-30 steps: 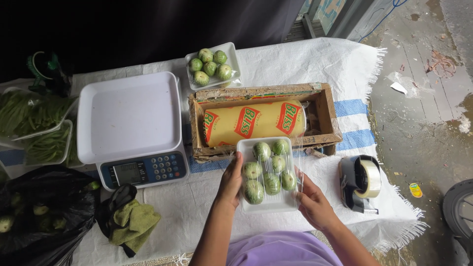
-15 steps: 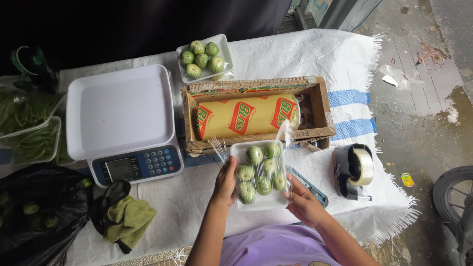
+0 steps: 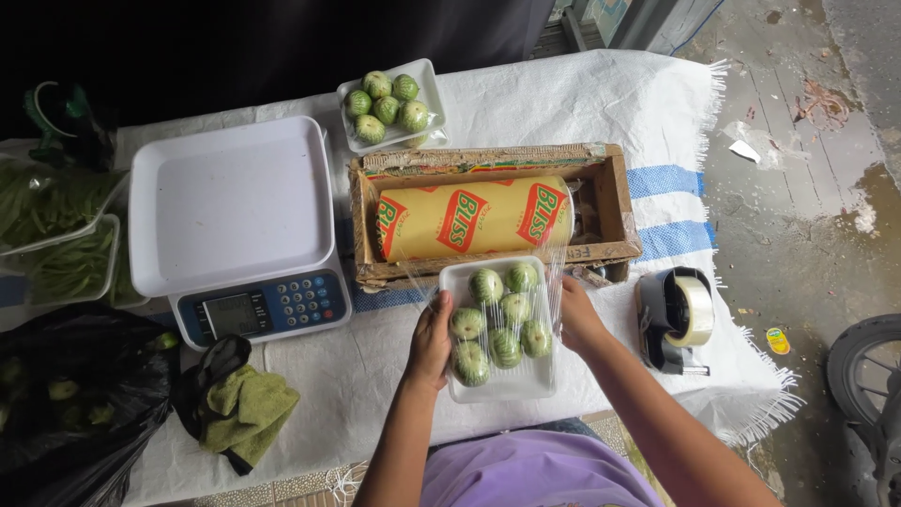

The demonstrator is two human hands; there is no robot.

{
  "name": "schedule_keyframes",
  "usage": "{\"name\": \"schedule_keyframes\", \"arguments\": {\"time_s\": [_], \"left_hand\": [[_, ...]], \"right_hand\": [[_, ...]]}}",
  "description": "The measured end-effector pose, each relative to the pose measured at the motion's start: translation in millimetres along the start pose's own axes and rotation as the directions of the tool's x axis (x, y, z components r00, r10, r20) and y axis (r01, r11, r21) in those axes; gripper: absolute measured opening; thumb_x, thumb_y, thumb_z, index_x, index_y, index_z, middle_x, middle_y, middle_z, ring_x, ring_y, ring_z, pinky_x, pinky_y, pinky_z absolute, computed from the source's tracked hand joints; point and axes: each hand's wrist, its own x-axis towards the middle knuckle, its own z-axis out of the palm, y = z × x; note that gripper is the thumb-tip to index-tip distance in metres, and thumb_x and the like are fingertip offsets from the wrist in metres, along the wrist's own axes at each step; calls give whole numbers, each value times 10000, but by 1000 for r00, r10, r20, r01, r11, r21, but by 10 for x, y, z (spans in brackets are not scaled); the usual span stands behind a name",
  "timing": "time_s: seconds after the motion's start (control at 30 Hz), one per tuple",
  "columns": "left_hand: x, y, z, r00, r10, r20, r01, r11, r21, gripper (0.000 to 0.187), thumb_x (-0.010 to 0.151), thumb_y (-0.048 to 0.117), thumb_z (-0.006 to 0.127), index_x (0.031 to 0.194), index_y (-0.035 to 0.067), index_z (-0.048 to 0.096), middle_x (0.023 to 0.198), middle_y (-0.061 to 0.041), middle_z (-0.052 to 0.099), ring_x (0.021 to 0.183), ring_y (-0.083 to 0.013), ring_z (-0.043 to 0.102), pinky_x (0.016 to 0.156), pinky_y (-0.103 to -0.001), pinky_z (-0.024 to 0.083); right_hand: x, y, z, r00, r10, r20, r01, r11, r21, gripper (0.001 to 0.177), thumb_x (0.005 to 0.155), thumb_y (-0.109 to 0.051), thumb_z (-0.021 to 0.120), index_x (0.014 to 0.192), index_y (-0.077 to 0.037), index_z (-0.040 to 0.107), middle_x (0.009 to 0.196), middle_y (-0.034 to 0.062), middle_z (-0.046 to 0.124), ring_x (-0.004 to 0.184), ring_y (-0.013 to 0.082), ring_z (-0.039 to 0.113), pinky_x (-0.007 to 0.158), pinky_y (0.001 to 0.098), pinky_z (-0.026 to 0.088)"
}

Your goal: Preparing and wrapping vegetable trays for sale using a manual film dispenser

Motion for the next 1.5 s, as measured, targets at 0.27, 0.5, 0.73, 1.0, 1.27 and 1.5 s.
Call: {"name": "schedule_keyframes", "arguments": {"time_s": [0.27, 0.5, 0.73, 1.0, 1.27, 1.5], "left_hand": [[-66, -542, -243, 1000, -15, 3, 16, 998, -58, 347, 1064, 409, 564, 1008, 104, 718, 901, -17, 726, 908, -111, 683, 899, -335, 570], [-139, -502, -164, 1000, -5, -4, 5, 998, -70, 326, 1068, 396, 573, 1050, 103, 714, 975, -32, 721, 982, -122, 640, 971, -364, 537], [-361, 225, 171, 1000, 11, -5, -11, 999, -54, 350, 1068, 422, 557, 1037, 108, 707, 984, -18, 694, 1024, -123, 618, 1001, -370, 517], [-275, 187, 124, 991, 91, -98, -70, 978, 199, 673, 1046, 527, 569, 1340, -45, 369, 1509, -370, 146, 1519, -385, 53, 1249, -569, 43], [-62, -536, -263, 995, 87, 58, -90, 994, 54, 415, 1099, 421, 509, 1252, 61, 647, 1169, -33, 592, 1181, -147, 457, 1109, -398, 387], [-42, -619, -337, 997, -78, -1, 78, 992, -100, 265, 1030, 393, 592, 906, 164, 640, 885, 56, 602, 908, -67, 577, 829, -261, 492]], "right_hand": [[-142, -88, 189, 996, -83, 34, 89, 971, -221, 385, 1014, -284, 623, 1149, 74, 668, 929, 214, 657, 830, 287, 653, 683, 465, 572], [-316, 36, 120, 983, -172, 58, 180, 894, -410, 319, 982, -228, 639, 1139, 48, 667, 976, 203, 647, 879, 300, 638, 714, 458, 561], [-415, 225, -112, 958, -265, 106, 277, 773, -570, 265, 950, -172, 654, 1129, 22, 666, 1024, 192, 637, 928, 313, 624, 746, 452, 550], [-432, 233, 56, 911, -357, 206, 389, 579, -716, 228, 914, -108, 672, 1118, -8, 666, 1079, 180, 625, 984, 329, 608, 782, 445, 537], [-545, 484, -309, 869, -429, 244, 416, 371, -830, 232, 877, -44, 689, 1107, -38, 665, 1133, 167, 614, 1040, 344, 591, 817, 437, 525], [-752, 668, -1030, 940, -338, 39, 76, 95, -993, 681, 848, -382, 755, 1461, -254, 490, 1394, 177, 486, 1192, 417, 484, 919, 546, 468]]}}
